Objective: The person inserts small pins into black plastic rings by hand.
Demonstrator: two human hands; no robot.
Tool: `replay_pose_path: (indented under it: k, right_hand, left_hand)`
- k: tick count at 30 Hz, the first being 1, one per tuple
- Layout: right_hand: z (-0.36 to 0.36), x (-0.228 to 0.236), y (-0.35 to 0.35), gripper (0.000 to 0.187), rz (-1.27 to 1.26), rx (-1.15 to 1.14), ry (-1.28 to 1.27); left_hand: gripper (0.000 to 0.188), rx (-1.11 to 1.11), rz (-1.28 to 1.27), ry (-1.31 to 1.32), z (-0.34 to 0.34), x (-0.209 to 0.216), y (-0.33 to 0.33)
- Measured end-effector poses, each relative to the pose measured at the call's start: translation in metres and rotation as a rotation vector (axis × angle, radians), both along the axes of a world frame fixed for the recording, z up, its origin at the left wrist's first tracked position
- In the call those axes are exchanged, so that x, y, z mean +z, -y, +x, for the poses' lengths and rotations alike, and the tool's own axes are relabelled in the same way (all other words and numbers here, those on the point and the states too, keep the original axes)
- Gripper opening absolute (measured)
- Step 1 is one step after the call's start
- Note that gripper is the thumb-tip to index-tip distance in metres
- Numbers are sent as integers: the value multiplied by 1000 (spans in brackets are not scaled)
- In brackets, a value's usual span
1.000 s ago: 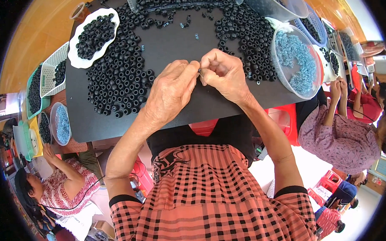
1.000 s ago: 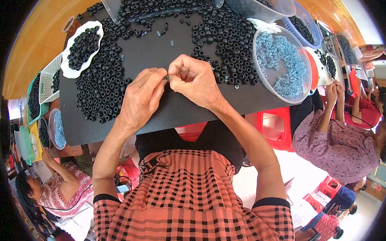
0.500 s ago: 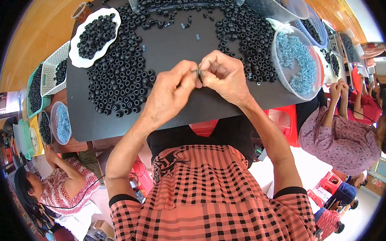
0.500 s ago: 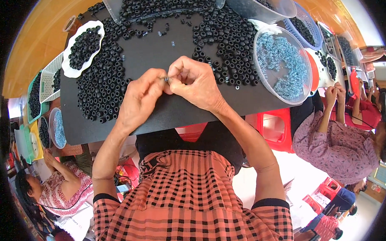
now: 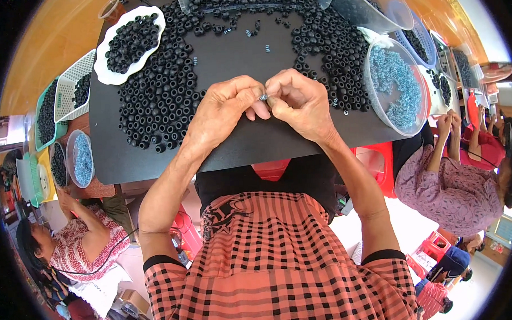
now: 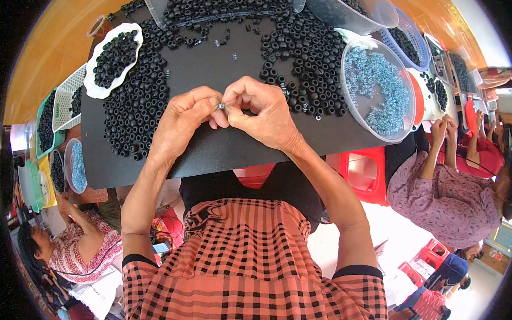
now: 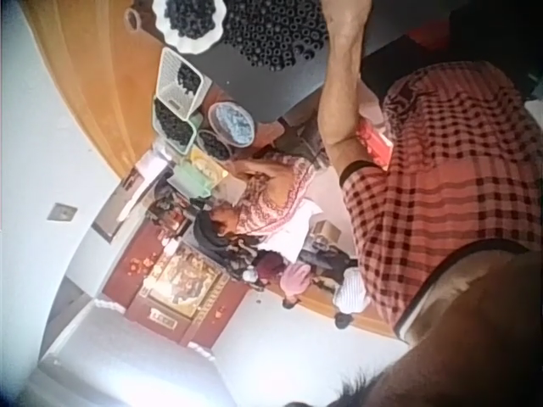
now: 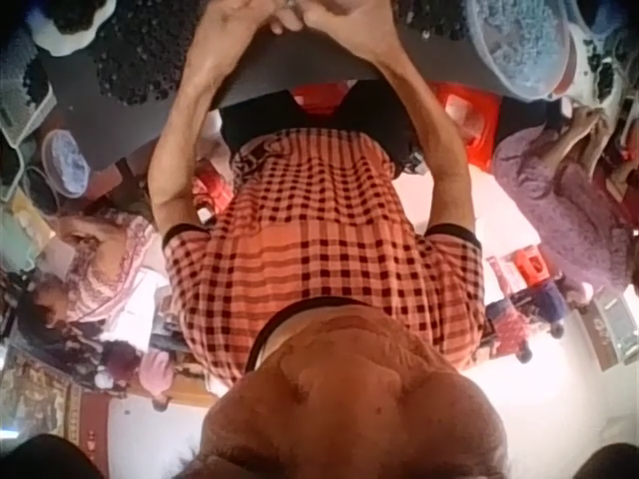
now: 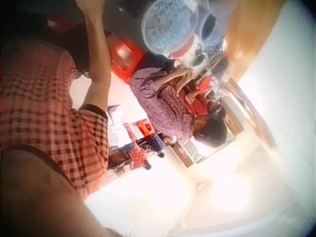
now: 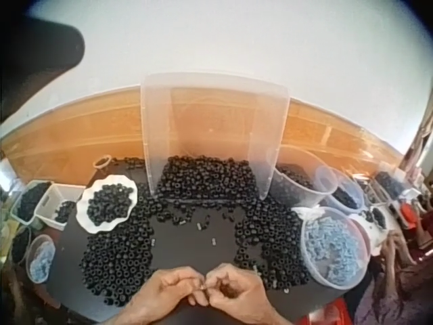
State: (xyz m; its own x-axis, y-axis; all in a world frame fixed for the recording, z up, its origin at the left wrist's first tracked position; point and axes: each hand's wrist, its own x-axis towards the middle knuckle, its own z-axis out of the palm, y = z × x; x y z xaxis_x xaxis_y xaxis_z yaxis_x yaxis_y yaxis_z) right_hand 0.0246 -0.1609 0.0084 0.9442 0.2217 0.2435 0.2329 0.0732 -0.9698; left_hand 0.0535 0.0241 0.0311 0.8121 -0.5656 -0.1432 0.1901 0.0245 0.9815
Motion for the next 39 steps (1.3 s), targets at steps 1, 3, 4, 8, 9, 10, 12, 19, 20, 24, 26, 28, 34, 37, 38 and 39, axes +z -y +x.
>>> replay_pose_path:
  k: [1,3,4,8,9,10,12,19,20,24,26,28,34,37,38,39]
  right_hand:
    - [0,2,-1,17,50,2,-38]
    - [-1,4,-3,18,101,2,-76]
    - [-1,5,-3,18,54,6,-50]
    - [-1,4,-3,16,-15,-34,-54]
    - [0,4,-3,16,-14,-35,-54]
    - [0,4,-3,14,-29,-35,-67]
    - [0,4,-2,13,-45,-37,-80]
    - [2,0,1,11,8,-96,-112]
    - [2,0,2,10,-35,-93,-108]
    - [3,7,2,8,17,-62,-182]
    - [2,10,-1,13,77,-50,-171]
    - [1,6,-3,15,68,-65,-125]
    - [1,3,-2,17,30,-46,-68]
    - [0,5,-1,17,-2,-30,-69]
    - [0,5,-1,17,-34,-30,-58]
    - [0,5,-1,17,-35,-32,-58]
  left_hand:
    - [22,0,1,1,-1,-1,1]
    - [21,77,-16,72,-5,-5,3]
    - [21,76,-16,72,-6,-6,4]
    - [21,142,20,175,-9,-7,8]
    - [21,147,48,197,-10,-6,8]
    - [21,146,49,196,-11,-6,8]
    - [16,136,139,302,-11,-5,7]
    - [15,185,305,692,-19,1,13]
    - [15,188,321,777,-17,0,14]
    - [16,116,320,716,-14,-4,7]
    - [11,103,285,603,-13,0,5]
    - [7,87,246,492,-12,3,6]
    - [7,125,273,597,-14,3,6]
    - [7,134,290,594,-14,1,4]
    - [7,103,260,568,-14,0,3]
    - [7,70,229,543,-13,0,3]
